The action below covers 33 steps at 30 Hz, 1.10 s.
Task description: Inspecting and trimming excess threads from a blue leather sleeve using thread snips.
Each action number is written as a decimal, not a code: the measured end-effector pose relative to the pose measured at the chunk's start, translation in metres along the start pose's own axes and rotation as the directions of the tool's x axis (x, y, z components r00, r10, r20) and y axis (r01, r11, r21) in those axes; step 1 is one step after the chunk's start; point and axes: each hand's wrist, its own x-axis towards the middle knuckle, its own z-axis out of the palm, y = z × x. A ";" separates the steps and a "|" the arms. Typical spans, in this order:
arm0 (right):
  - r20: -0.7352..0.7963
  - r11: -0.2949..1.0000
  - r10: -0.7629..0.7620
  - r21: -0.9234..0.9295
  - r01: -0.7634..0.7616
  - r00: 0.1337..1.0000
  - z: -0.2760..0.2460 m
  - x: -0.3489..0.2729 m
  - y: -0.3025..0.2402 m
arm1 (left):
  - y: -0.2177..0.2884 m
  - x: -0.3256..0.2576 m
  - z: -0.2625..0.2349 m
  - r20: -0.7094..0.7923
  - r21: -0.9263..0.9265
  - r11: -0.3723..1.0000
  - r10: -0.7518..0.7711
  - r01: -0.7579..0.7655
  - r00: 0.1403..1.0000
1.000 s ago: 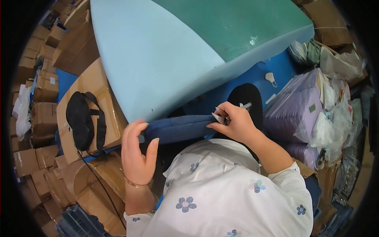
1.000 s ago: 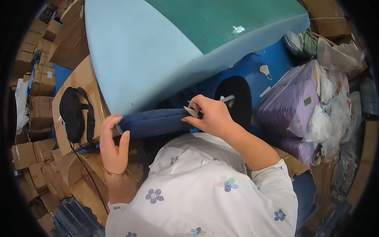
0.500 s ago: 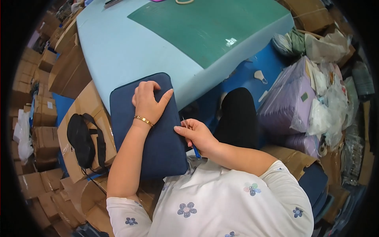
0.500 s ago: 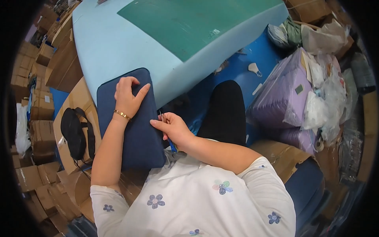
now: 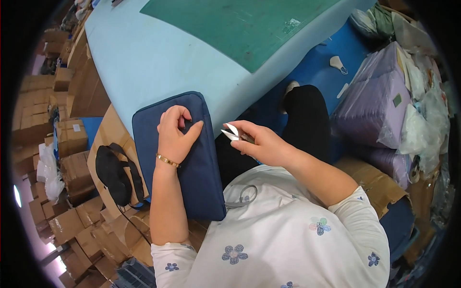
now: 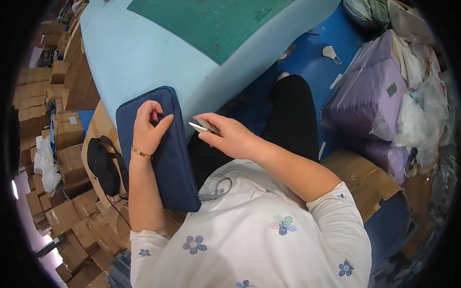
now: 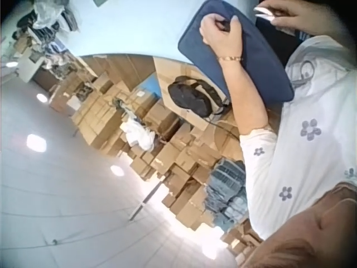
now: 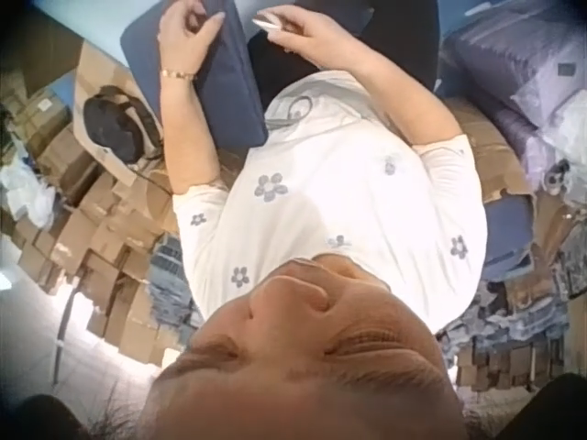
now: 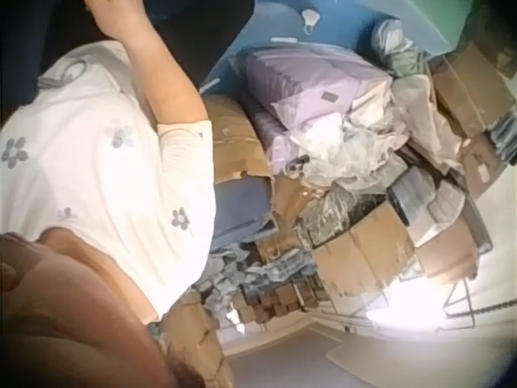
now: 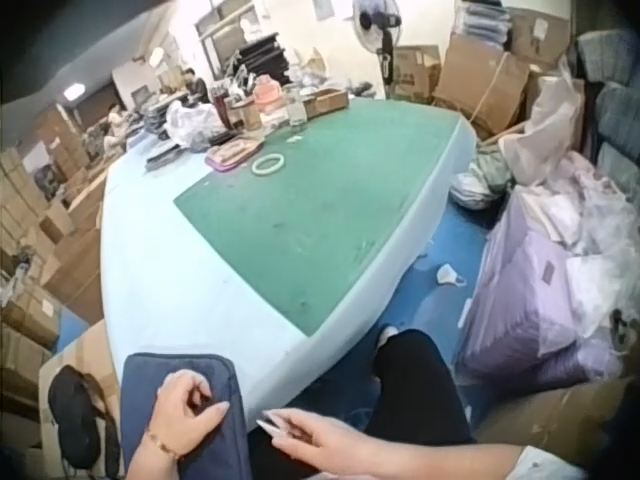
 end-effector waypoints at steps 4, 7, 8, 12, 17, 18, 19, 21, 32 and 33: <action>-0.056 0.929 -0.212 -0.321 0.183 0.976 -0.004 0.010 -0.011 | 0.003 0.001 0.000 0.030 -0.041 0.999 -0.023 0.025 0.999; -0.102 0.891 -0.281 -0.396 0.220 0.954 -0.001 0.017 -0.011 | 0.006 0.001 0.000 0.024 -0.057 0.998 -0.036 0.037 0.999; -0.133 0.860 -0.350 -0.438 0.261 0.927 0.000 0.019 -0.010 | 0.006 0.001 -0.001 0.020 -0.064 0.997 -0.039 0.041 0.999; -0.171 0.756 -0.411 -0.613 0.230 0.895 0.004 0.023 -0.019 | 0.003 0.001 0.000 0.015 -0.092 0.995 -0.042 0.044 0.999; -0.124 0.637 -0.460 -0.736 0.229 0.879 0.010 0.026 -0.024 | 0.003 0.001 0.001 0.010 -0.104 0.994 -0.012 0.013 1.000; -0.124 0.635 -0.462 -0.737 0.230 0.878 0.011 0.026 -0.026 | 0.003 0.001 0.000 0.008 -0.104 0.995 -0.010 0.011 1.000; -0.117 0.630 -0.422 -0.751 0.199 0.899 0.011 0.026 -0.028 | 0.004 0.001 0.001 0.013 -0.112 0.993 -0.025 0.027 1.000; -0.113 0.621 -0.384 -0.766 0.165 0.916 0.011 0.027 -0.028 | 0.006 0.002 0.001 0.018 -0.122 0.992 -0.036 0.038 0.999; -0.101 0.739 -0.294 -0.654 0.159 0.950 0.014 0.027 -0.041 | 0.008 0.003 0.003 0.005 -0.048 0.997 -0.065 0.065 0.998; -0.102 0.739 -0.295 -0.655 0.159 0.950 0.014 0.027 -0.041 | 0.008 0.003 0.003 0.005 -0.048 0.997 -0.063 0.063 0.998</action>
